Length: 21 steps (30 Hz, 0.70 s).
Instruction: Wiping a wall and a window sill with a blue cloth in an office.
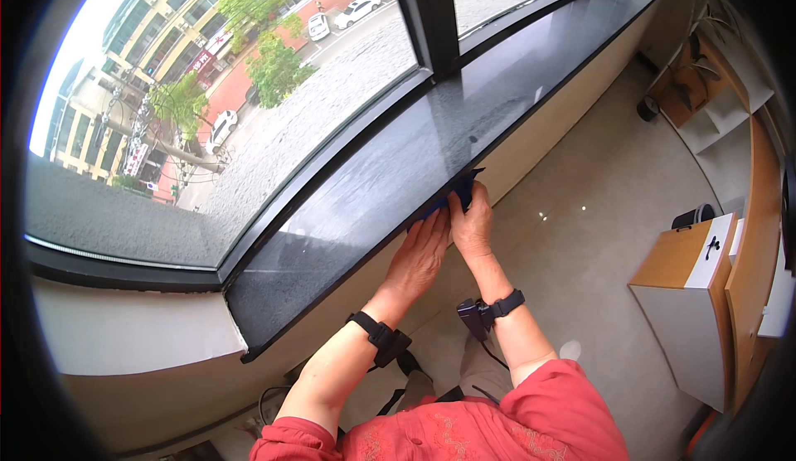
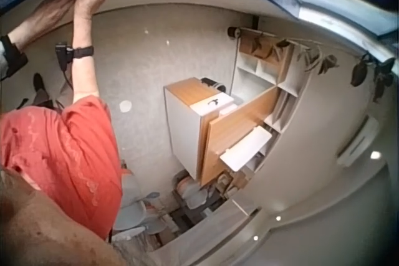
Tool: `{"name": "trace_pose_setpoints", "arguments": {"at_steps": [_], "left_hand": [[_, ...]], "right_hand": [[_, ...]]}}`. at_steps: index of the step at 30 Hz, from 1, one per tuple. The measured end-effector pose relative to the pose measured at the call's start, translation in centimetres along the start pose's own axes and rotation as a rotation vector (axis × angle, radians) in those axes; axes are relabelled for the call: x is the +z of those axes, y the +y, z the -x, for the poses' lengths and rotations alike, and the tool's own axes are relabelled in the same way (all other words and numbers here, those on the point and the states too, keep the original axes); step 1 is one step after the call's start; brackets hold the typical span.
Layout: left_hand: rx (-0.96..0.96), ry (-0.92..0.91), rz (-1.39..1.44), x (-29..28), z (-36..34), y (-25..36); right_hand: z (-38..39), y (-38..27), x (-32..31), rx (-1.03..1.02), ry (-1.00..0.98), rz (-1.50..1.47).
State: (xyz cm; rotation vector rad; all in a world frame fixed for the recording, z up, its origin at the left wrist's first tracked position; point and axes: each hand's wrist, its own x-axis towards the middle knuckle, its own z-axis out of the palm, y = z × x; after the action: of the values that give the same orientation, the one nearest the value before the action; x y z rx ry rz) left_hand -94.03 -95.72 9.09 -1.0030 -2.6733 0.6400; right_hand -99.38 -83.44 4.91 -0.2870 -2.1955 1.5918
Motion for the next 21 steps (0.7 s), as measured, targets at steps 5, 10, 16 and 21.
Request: {"name": "trace_pose_setpoints", "arguments": {"at_steps": [5, 10, 16, 21], "left_hand": [[0.047, 0.006, -0.061, -0.8, -6.1, 0.9], [0.043, 0.019, 0.028, -1.7, -11.1, 2.0], [0.071, 0.012, -0.103, -2.3, -16.2, 2.9], [0.09, 0.018, -0.021, -1.6, -19.1, 3.4]], "right_hand": [[-5.5, 1.9, -3.0, -0.024, 0.011, 0.039], [-9.7, 3.0, -5.3, -0.014, 0.01, 0.058], [-14.0, 5.6, -7.4, -0.033, 0.019, 0.083], [-15.3, 5.1, -8.2, 0.149, 0.127, 0.247]]}}
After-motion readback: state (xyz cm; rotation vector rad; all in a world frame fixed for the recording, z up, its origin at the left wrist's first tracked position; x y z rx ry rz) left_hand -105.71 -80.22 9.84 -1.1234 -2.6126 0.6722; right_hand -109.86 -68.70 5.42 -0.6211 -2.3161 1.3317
